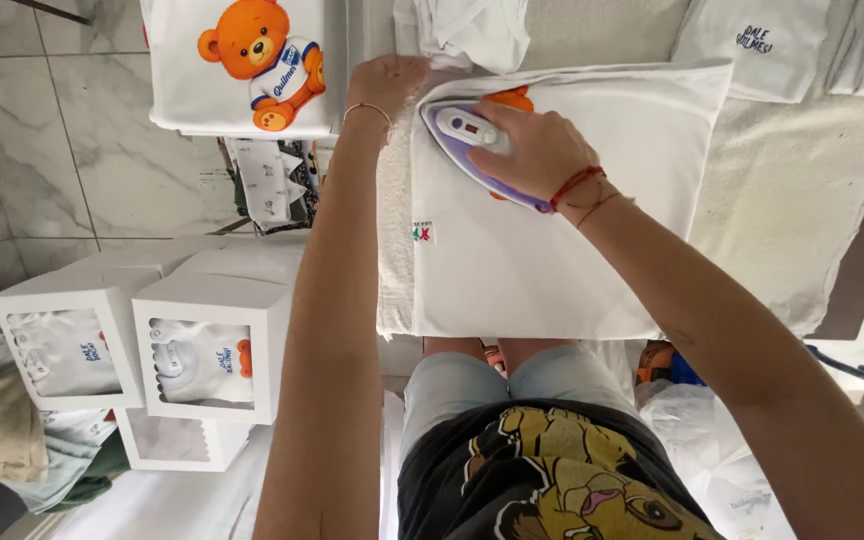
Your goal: Ironing and folding small white garments with a bear print on a work table
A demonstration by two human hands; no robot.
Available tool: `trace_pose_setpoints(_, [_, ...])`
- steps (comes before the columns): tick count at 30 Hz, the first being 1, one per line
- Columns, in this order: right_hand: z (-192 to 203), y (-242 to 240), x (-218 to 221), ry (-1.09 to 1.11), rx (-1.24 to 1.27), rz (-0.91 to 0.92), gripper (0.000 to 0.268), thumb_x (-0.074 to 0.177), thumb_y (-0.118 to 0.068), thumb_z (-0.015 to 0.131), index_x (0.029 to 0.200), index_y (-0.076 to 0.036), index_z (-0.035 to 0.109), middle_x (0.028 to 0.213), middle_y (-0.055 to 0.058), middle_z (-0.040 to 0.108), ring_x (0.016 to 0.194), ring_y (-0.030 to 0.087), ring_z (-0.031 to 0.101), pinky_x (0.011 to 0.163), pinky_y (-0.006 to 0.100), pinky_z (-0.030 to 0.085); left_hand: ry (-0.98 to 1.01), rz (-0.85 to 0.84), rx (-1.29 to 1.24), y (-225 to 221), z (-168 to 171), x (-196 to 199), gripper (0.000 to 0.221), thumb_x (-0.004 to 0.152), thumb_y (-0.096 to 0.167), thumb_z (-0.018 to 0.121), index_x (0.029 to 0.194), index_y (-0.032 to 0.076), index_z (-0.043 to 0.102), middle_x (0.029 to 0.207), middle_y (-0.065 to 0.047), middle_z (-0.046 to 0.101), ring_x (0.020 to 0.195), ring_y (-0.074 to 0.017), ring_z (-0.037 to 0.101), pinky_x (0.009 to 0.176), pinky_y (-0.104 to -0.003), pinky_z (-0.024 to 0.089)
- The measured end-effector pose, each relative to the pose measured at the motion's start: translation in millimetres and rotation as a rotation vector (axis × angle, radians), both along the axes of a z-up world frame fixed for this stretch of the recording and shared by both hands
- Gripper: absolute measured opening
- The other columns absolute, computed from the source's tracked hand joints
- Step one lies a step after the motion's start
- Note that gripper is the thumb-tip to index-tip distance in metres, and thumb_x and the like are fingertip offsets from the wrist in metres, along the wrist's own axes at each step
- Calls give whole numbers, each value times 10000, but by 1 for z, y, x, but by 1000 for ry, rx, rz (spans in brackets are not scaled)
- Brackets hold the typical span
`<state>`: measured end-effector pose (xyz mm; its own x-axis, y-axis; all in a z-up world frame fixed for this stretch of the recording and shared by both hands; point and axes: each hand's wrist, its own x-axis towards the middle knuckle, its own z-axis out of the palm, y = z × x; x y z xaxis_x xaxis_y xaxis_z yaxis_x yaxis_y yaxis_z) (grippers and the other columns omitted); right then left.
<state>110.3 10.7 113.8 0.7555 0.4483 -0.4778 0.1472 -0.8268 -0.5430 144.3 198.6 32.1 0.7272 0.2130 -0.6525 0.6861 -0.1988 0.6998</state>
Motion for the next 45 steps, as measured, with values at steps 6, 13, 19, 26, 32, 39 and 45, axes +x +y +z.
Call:
trace_pose_setpoints(6, [-11,-19,-72,-71,8,553,475,778,-394,494,1216,-228,414,784,23,583,607,214,576,508,355,486,-17,-272,104,-7,-3,-3,294,625,334,703,830,127,666,746,30,660,704,-75,595,660,-209,480])
trace_pose_setpoints(13, [-1,-22,-4,-182,-66,153,520,813,-566,356,1211,-264,500,1071,18,596,798,249,609,661,429,496,11,-284,194,-8,-34,7,243,688,429,647,624,200,599,551,83,540,555,-48,480,511,-180,396])
trace_pose_setpoints(19, [7,-99,-3,-46,-213,-288,520,814,-429,475,1269,-179,442,927,103,622,679,321,586,607,397,495,50,-206,355,-15,-48,6,340,717,441,602,481,211,517,467,35,439,488,-119,434,500,-310,357])
trace_pose_setpoints(26, [-20,-251,-90,-371,-187,-667,337,870,-280,559,1153,-104,608,667,-3,568,519,133,513,474,275,447,-140,-8,469,-36,-15,-44,130,675,280,586,787,306,648,722,125,633,737,-105,572,607,-332,332])
trace_pose_setpoints(32, [-24,-314,-116,-471,-319,-702,374,845,-303,575,1152,-93,610,859,61,628,649,246,578,556,357,466,-481,410,442,-52,33,-205,167,755,146,573,902,67,559,857,-24,497,766,-143,464,714,-266,405])
trace_pose_setpoints(39, [-49,-241,-237,-698,-214,-439,95,825,-44,508,755,0,461,720,99,412,716,253,425,680,362,408,25,743,43,-30,-56,-373,341,588,-88,532,904,17,458,867,-91,492,836,-195,456,763,-302,381])
trace_pose_setpoints(45, [-139,-237,-288,631,597,-1327,581,686,107,556,1226,-30,391,1247,142,395,1086,347,398,831,494,400,-88,494,-277,-32,-184,-412,681,444,-168,595,1049,105,443,942,4,411,887,-128,433,775,-270,335])
